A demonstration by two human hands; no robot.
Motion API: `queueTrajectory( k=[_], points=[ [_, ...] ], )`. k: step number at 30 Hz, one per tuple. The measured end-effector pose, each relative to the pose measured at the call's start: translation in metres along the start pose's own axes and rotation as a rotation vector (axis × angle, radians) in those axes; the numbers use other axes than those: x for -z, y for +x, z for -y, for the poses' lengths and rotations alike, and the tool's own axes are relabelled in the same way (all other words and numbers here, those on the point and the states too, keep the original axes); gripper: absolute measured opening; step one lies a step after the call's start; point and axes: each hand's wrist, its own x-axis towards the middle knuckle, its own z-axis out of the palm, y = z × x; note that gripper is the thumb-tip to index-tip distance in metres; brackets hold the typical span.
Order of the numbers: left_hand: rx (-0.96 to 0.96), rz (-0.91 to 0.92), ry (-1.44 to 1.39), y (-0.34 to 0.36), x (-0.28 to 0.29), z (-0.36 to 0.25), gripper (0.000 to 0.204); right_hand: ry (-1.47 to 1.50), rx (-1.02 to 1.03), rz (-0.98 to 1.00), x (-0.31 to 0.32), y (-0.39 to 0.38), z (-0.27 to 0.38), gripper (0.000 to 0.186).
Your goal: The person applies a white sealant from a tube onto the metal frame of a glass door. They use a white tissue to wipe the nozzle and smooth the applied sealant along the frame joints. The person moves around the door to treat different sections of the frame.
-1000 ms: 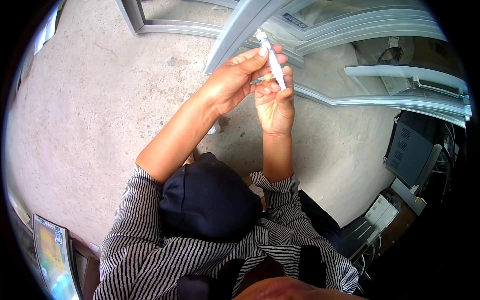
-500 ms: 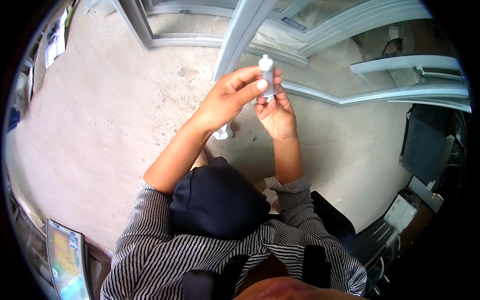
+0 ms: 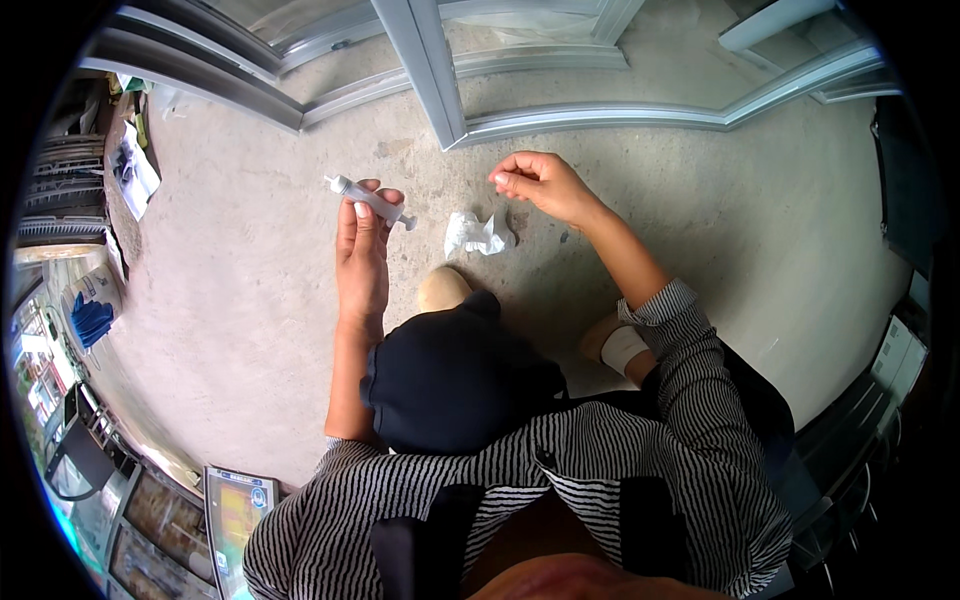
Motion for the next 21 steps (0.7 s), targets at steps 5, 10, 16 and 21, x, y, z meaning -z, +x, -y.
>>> queueTrajectory(
  k=[5,10,16,21],
  points=[
    [0.074,-0.028,0.037,-0.009,-0.005,0.009,0.035,-0.18,0.082,-0.097,0.003,-0.004,-0.011,0.017],
    [0.101,-0.009,0.063,-0.012,-0.008,0.018,0.036,-0.199,0.125,-0.124,-0.008,-0.008,-0.024,0.016],
    [0.08,-0.034,-0.002,-0.007,-0.01,0.022,0.038,-0.26,0.153,-0.085,-0.036,-0.014,-0.035,0.018],
    [0.07,-0.08,-0.007,-0.006,-0.013,0.021,0.04,-0.194,0.183,-0.108,-0.059,-0.016,-0.035,0.015]
  ],
)
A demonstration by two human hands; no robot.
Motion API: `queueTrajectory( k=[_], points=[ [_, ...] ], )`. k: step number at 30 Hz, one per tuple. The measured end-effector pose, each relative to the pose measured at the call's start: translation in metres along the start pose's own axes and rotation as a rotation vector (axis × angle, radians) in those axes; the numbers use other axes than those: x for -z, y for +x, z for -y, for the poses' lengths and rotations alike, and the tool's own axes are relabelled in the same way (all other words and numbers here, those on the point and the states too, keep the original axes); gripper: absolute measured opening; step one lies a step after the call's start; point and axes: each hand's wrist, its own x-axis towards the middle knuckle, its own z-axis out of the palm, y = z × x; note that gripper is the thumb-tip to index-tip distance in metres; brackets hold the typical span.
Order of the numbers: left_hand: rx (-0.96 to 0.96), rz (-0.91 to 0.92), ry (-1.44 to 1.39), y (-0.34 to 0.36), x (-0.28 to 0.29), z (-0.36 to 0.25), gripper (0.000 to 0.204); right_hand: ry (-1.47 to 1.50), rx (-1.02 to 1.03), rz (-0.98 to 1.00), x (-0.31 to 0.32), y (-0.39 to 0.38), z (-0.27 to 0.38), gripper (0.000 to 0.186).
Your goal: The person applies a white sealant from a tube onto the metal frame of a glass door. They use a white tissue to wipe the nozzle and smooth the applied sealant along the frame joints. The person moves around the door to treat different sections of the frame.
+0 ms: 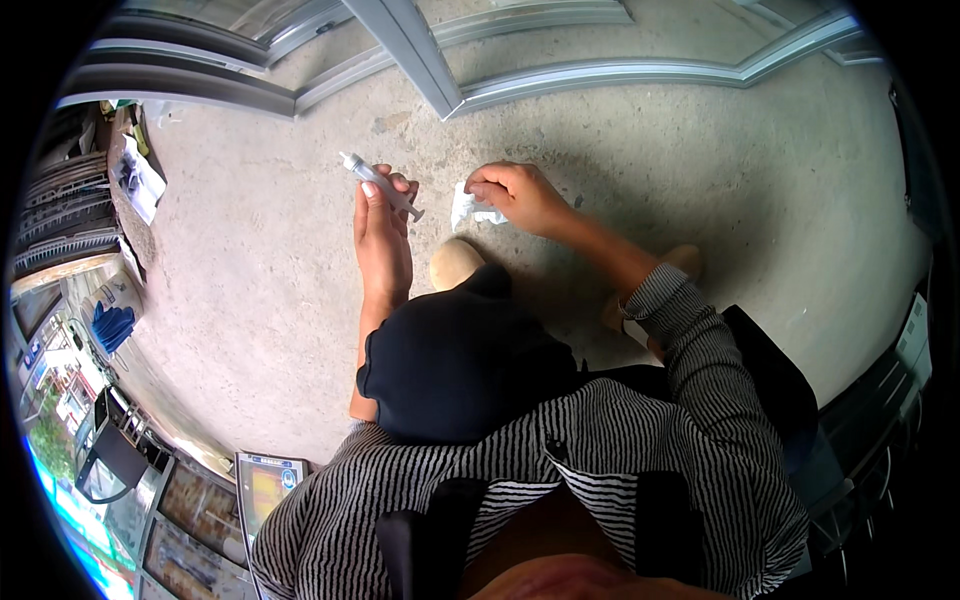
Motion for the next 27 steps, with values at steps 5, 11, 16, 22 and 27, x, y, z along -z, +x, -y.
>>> queueTrajectory(
  k=[5,11,16,22,27],
  points=[
    [-0.054,-0.035,0.072,-0.002,-0.003,-0.001,0.04,0.105,-0.046,-0.026,-0.021,0.0,-0.002,0.016],
    [-0.084,-0.066,0.066,-0.001,0.0,-0.003,0.04,0.183,-0.047,-0.23,-0.033,0.004,-0.006,0.02],
    [-0.103,-0.048,0.051,0.0,0.005,0.001,0.039,0.116,-0.027,-0.407,-0.026,0.016,-0.007,0.022],
    [-0.126,-0.07,0.052,-0.001,0.006,0.0,0.038,0.086,0.02,-0.419,-0.032,0.024,0.001,0.024],
    [-0.188,-0.157,0.093,-0.004,0.003,-0.004,0.032,0.172,-0.062,-0.297,-0.043,0.018,0.001,0.021]
  ],
)
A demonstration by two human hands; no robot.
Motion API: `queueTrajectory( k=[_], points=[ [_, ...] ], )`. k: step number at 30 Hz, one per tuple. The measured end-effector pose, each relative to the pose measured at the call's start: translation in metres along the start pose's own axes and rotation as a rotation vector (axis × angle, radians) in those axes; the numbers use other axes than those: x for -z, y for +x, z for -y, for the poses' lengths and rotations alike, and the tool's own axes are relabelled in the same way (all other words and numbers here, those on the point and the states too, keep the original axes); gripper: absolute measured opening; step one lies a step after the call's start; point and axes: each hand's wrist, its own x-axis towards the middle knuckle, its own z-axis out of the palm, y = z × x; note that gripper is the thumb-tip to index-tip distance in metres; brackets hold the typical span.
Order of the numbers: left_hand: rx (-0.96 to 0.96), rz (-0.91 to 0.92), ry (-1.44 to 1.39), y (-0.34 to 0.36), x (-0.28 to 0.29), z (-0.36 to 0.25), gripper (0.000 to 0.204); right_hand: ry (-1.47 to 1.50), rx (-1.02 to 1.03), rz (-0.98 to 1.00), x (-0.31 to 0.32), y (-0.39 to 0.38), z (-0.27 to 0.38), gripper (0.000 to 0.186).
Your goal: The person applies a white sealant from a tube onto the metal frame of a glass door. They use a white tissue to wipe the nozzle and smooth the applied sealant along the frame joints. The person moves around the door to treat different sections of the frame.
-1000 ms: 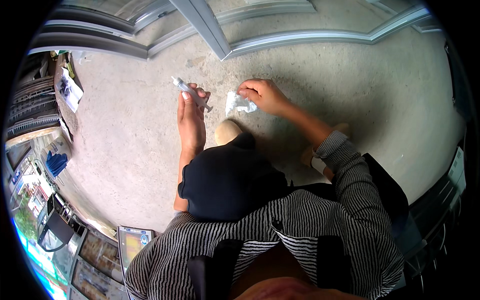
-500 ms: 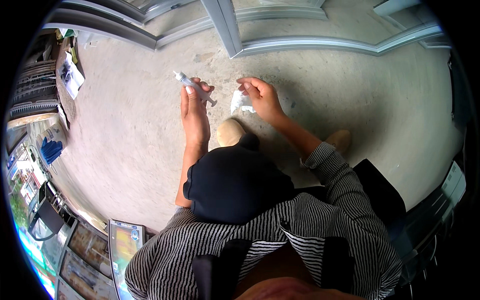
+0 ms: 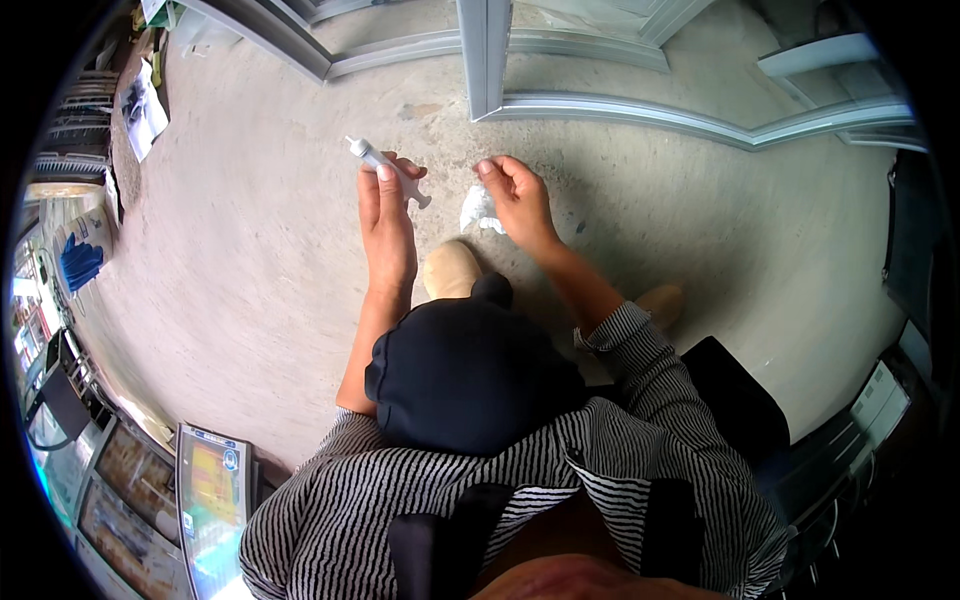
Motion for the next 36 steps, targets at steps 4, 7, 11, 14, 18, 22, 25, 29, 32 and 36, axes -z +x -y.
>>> queueTrajectory(
  k=[4,7,11,14,18,22,25,29,32,36],
  points=[
    [-0.045,-0.088,0.085,0.0,0.004,0.003,0.028,-0.216,0.071,0.187,-0.001,-0.018,0.01,0.035],
    [-0.032,-0.136,0.096,-0.003,0.001,-0.004,0.03,-0.382,0.243,0.333,0.006,-0.026,0.008,0.02],
    [-0.058,-0.164,0.133,-0.003,0.009,-0.002,0.037,-0.631,0.426,0.423,0.03,-0.033,0.004,0.009],
    [-0.005,-0.182,0.17,-0.004,0.015,-0.005,0.047,-0.735,0.463,0.469,0.052,-0.022,-0.001,0.014],
    [-0.039,-0.179,0.234,-0.004,0.019,0.0,0.046,-0.786,0.413,0.453,0.065,-0.005,0.005,0.017],
    [0.038,-0.116,0.195,-0.006,0.022,-0.002,0.045,-0.786,0.252,0.532,0.066,0.005,0.015,0.027],
    [0.097,-0.125,0.108,-0.007,0.028,0.009,0.042,-0.881,0.269,0.647,0.057,0.002,0.027,0.038],
    [0.1,-0.186,0.038,-0.007,0.032,0.021,0.038,-1.173,0.667,0.728,0.05,-0.002,0.013,0.049],
    [0.107,-0.188,0.099,-0.007,0.033,0.024,0.039,-1.226,0.707,0.696,0.046,0.003,-0.012,0.045],
    [0.13,-0.176,0.112,-0.008,0.033,0.024,0.034,-0.977,0.639,0.672,0.048,0.013,-0.03,0.038]
  ],
)
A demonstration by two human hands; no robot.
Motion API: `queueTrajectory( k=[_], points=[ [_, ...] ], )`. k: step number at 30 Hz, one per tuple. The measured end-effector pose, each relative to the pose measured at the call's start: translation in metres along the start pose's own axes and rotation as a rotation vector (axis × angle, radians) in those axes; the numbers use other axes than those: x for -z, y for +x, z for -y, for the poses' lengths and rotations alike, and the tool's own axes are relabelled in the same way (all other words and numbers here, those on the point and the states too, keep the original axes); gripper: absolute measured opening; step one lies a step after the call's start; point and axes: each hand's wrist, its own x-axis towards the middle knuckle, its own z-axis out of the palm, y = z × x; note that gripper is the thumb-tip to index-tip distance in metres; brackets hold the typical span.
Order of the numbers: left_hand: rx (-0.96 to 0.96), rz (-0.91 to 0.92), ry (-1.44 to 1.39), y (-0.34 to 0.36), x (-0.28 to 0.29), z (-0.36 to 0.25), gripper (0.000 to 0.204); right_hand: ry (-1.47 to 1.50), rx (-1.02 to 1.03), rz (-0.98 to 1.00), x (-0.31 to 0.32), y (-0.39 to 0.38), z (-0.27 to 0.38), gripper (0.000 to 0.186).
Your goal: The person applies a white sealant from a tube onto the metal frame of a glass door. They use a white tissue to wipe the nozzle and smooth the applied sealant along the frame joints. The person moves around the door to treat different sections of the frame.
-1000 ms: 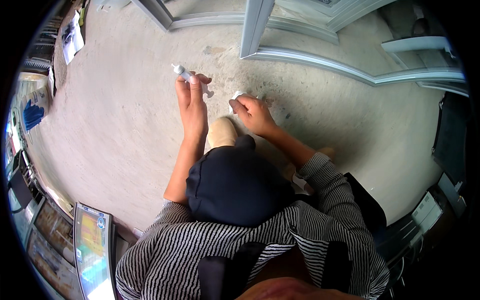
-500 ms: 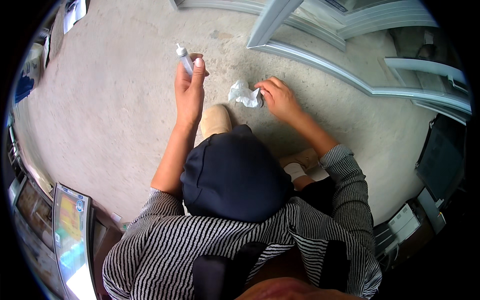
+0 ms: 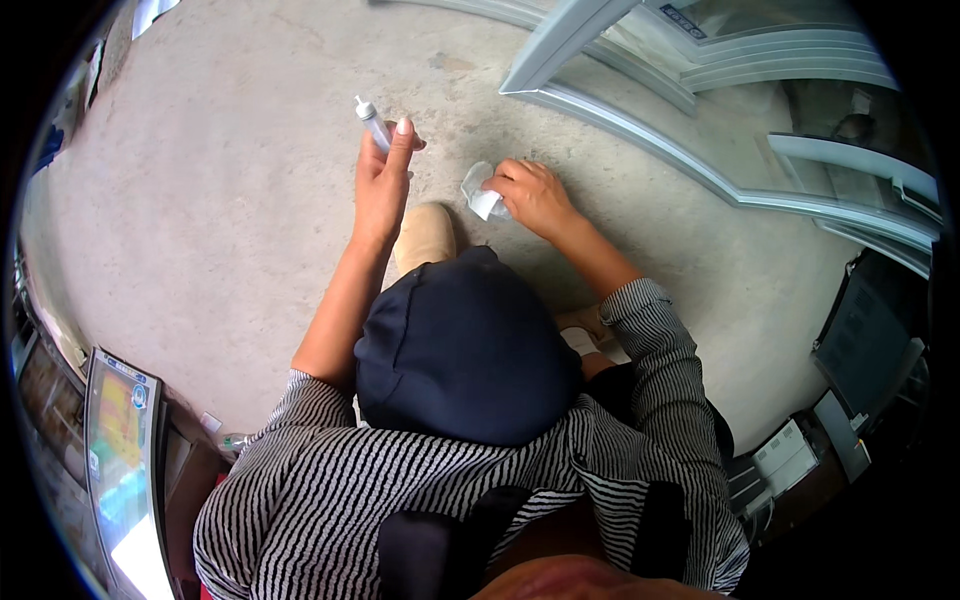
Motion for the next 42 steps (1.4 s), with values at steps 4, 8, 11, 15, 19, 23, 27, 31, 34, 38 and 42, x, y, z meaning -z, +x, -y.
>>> queueTrajectory(
  k=[4,8,11,15,19,23,27,31,34,38,42],
  points=[
    [-0.071,0.063,0.013,-0.001,-0.001,0.001,0.026,0.455,-0.254,-0.025,0.013,0.008,0.01,0.031],
    [-0.025,0.102,-0.074,0.0,-0.003,0.007,0.024,1.537,-0.653,-0.012,0.035,0.018,0.02,0.026],
    [-0.007,0.107,-0.088,-0.002,-0.004,0.005,0.024,1.743,-0.712,-0.015,0.046,0.018,0.018,0.033],
    [0.024,0.114,-0.018,-0.001,0.001,0.006,0.022,1.789,-0.74,-0.06,0.045,0.018,0.019,0.038],
    [0.017,0.126,-0.068,-0.005,0.001,0.004,0.022,1.785,-0.657,-0.117,0.037,0.019,0.017,0.042],
    [0.023,0.227,-0.117,-0.007,0.0,0.012,0.027,1.537,-0.637,-0.232,0.029,0.021,0.021,0.037],
    [0.025,0.288,-0.111,-0.012,-0.007,0.015,0.03,1.363,-0.71,-0.209,0.018,0.02,0.011,0.029],
    [-0.014,0.304,-0.027,-0.013,-0.009,0.024,0.033,1.293,-0.576,-0.078,0.014,0.021,0.02,0.024],
    [-0.033,0.256,0.079,-0.011,-0.009,0.03,0.031,1.313,-0.48,-0.027,0.02,0.023,0.04,0.028],
    [-0.058,0.19,0.178,-0.007,-0.004,0.034,0.019,1.272,-0.405,0.087,0.026,0.024,0.049,0.032],
    [-0.025,0.067,0.134,-0.001,-0.002,0.035,0.018,1.358,-0.49,-0.056,0.023,0.028,0.039,0.028]
  ],
)
